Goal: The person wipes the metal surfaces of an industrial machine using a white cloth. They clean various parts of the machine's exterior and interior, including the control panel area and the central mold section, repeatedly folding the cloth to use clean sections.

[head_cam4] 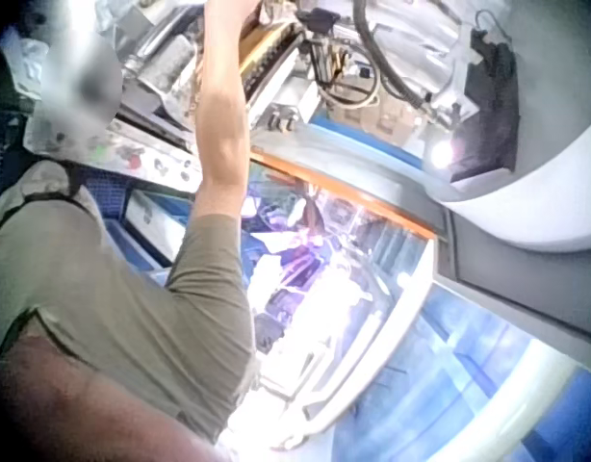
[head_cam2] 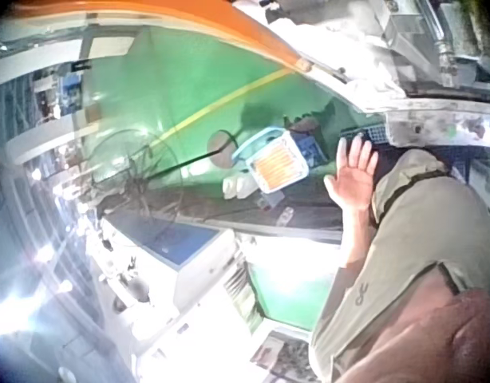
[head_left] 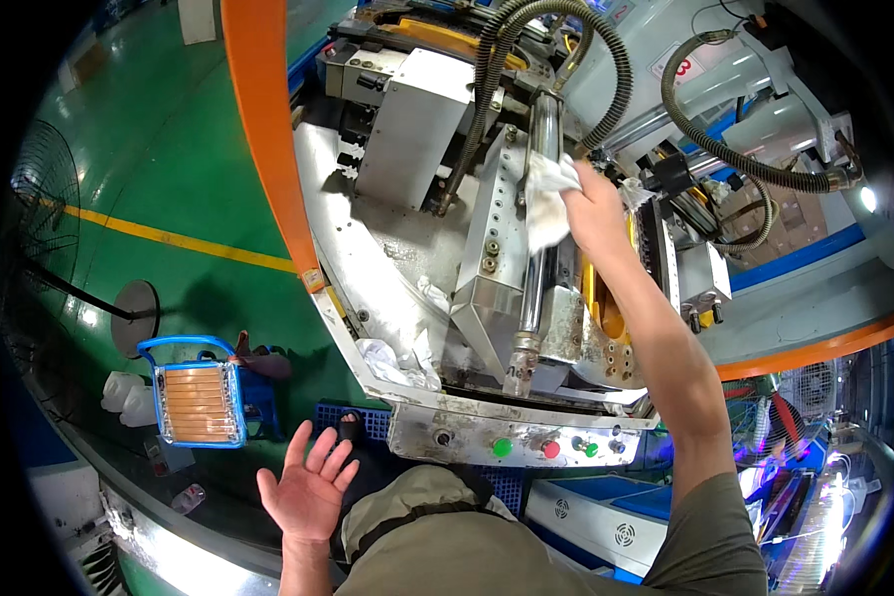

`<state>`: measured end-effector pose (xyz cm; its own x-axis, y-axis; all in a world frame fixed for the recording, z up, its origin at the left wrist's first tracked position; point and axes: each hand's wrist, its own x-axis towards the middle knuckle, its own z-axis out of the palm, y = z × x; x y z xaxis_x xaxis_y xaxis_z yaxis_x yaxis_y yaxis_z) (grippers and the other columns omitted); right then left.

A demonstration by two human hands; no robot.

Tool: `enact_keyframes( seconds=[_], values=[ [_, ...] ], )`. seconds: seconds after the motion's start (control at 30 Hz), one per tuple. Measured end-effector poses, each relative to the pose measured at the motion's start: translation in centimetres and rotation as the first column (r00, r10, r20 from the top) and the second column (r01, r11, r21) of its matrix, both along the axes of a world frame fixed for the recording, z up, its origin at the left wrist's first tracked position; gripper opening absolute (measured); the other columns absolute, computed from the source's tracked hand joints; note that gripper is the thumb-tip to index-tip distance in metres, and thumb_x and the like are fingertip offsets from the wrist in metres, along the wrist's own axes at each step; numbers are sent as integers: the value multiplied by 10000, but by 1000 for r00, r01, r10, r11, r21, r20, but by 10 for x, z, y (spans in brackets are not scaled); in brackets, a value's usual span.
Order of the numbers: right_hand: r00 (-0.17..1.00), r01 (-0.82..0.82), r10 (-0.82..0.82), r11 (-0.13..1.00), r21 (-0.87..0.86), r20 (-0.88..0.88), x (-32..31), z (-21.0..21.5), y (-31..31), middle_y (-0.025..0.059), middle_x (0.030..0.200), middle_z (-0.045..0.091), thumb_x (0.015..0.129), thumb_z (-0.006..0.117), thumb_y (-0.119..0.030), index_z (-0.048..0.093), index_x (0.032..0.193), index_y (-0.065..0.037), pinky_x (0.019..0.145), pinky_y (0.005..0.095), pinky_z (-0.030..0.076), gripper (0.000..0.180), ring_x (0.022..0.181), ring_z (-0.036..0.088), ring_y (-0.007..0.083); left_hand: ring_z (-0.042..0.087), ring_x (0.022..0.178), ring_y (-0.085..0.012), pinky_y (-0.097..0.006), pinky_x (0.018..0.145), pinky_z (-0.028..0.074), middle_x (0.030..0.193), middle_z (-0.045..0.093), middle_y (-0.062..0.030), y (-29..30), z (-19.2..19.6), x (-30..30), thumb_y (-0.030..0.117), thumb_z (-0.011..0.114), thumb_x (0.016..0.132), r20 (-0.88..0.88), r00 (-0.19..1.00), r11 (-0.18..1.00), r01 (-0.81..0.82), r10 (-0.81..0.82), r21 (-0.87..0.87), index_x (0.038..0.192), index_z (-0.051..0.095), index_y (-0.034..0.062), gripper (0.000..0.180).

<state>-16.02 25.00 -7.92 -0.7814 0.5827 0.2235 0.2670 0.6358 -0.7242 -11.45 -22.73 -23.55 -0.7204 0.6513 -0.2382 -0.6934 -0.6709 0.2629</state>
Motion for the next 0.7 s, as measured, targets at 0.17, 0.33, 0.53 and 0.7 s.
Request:
enact_keyframes(
  seconds=[0.17, 0.33, 0.53, 0.7],
  values=[
    [931, -350, 256, 425, 835, 260, -53, -15, 5, 128, 999, 701, 865, 535, -15, 650, 1030, -72, 806, 399, 548, 209, 995, 675, 284, 498, 1316, -449, -587, 1090, 404, 1447, 495, -261, -35, -15, -18, 642, 561, 904, 64, 996, 998, -67, 67, -1, 1552, 268, 58, 920],
    [626, -566, -210, 539, 623, 751, -69, -90, -11, 160, 955, 723, 891, 547, -96, 667, 981, -52, 781, 405, 572, 156, 933, 703, 313, 518, 1314, -412, -587, 1085, 407, 1459, 505, -217, -48, -13, -34, 632, 544, 920, 37, 998, 998, -55, 56, -37, 1557, 281, 82, 882],
    [687, -355, -224, 727, 588, 691, -58, -110, -28, 205, 900, 720, 865, 590, -97, 642, 988, 35, 743, 421, 584, 188, 863, 720, 351, 517, 1308, -426, -593, 1097, 387, 1449, 508, -232, -47, -8, -52, 632, 556, 913, 28, 1000, 1000, -9, 8, 15, 1557, 277, 77, 895],
    [694, -257, -273, 771, 583, 666, -51, -108, -53, 220, 879, 721, 854, 575, -70, 626, 975, 51, 744, 429, 584, 179, 849, 721, 370, 496, 1317, -457, -602, 1119, 353, 1448, 493, -266, -48, -4, -68, 624, 557, 918, 23, 1000, 994, 18, -20, 104, 1555, 272, 67, 894]
  ],
)
